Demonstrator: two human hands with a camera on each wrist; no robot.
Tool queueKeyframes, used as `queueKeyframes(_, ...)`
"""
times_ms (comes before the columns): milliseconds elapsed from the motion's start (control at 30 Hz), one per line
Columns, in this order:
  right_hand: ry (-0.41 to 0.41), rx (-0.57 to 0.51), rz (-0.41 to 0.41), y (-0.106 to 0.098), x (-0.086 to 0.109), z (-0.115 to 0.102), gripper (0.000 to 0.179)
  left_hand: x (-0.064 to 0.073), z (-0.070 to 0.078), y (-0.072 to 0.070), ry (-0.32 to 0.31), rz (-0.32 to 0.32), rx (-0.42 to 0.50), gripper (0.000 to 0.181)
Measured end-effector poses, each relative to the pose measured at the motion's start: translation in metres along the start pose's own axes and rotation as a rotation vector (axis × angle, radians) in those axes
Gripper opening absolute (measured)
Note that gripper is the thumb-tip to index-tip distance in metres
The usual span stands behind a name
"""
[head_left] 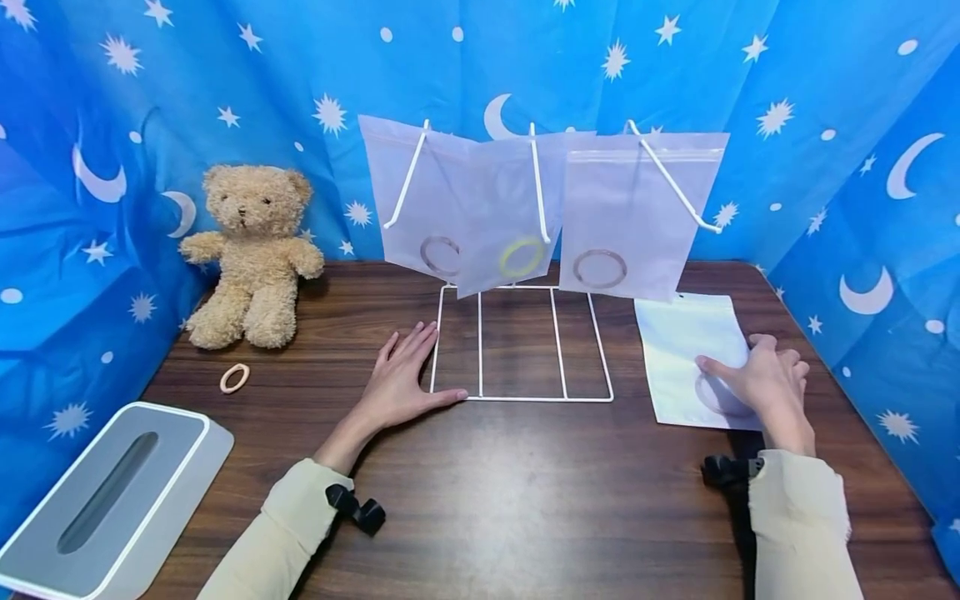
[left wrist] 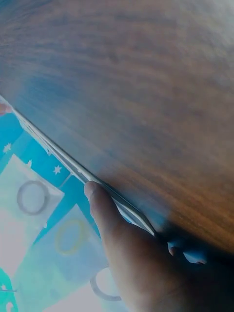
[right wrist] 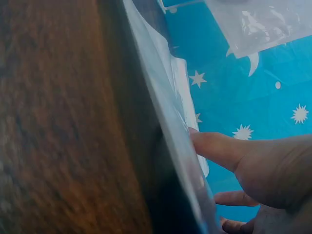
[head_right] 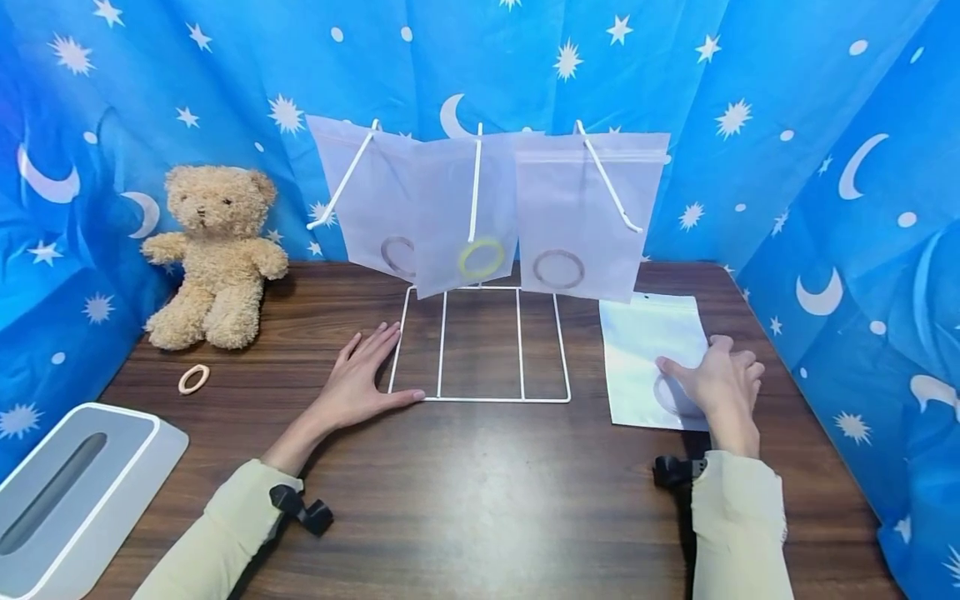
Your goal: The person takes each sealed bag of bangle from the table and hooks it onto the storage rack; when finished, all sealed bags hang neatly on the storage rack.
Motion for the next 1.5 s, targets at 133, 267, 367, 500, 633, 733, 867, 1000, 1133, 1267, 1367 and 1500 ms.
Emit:
queueKeyframes(133, 0.039, -0.045, -0.001, 0.000, -0.002, 0.001, 0.111, 0.000, 0.000, -0.001, 0.000, 0.002, 0.004, 0.113)
queueKeyframes(267, 0.092, -0.112, -0.029, -0.005, -0.001, 0.003, 0.103, 0.001, -0.001, -0.001, 0.003, 0.002, -0.003, 0.113)
queueKeyframes(367, 0.090, -0.165, -0.051, -0.011, 0.000, 0.003, 0.086, 0.001, -0.002, 0.000, 0.007, 0.002, -0.007, 0.113)
queueKeyframes(500, 0.078, -0.213, -0.104, -0.016, 0.001, 0.003, 0.071, 0.001, -0.002, 0.000, 0.007, 0.004, -0.009, 0.114)
queueKeyframes(633, 0.098, -0.274, -0.156, -0.018, 0.002, 0.004, 0.072, 0.001, -0.002, -0.001, 0.010, 0.005, -0.006, 0.114)
queueKeyframes(733, 0.121, -0.318, -0.142, -0.021, 0.002, 0.003, 0.071, 0.001, -0.001, -0.001, 0.012, 0.008, -0.005, 0.114)
queueKeyframes(867, 0.145, -0.352, -0.092, -0.029, 0.005, 0.002, 0.063, 0.002, 0.000, -0.002, 0.012, 0.011, 0.003, 0.113)
queueKeyframes(1000, 0.144, -0.342, -0.031, -0.042, 0.008, 0.000, 0.057, 0.002, -0.001, -0.001, 0.011, 0.010, 0.003, 0.113)
queueKeyframes(1133, 0.124, -0.311, 0.049, -0.064, 0.013, -0.006, 0.052, 0.002, -0.001, -0.001, 0.008, 0.007, 0.013, 0.113)
queueKeyframes(1267, 0.064, -0.259, 0.178, -0.093, 0.025, -0.019, 0.048, 0.002, 0.000, -0.001, 0.009, 0.000, 0.017, 0.112)
queueKeyframes(1367, 0.011, -0.239, 0.284, -0.118, 0.040, -0.031, 0.047, 0.001, 0.002, -0.001, 0.013, -0.004, 0.012, 0.112)
queueKeyframes(1500, -0.082, -0.243, 0.426, -0.148, 0.063, -0.046, 0.042, 0.001, 0.002, -0.001, 0.015, -0.011, 0.012, 0.112)
Point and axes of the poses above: each hand's wrist, its own x-axis away from the middle knuckle, its own y-axis out of the palm, z = x × y, the point moved 6 cm from there along -x, towards the middle knuckle, and after that the axes turned 11 degrees about z, right-handed, at the moved point
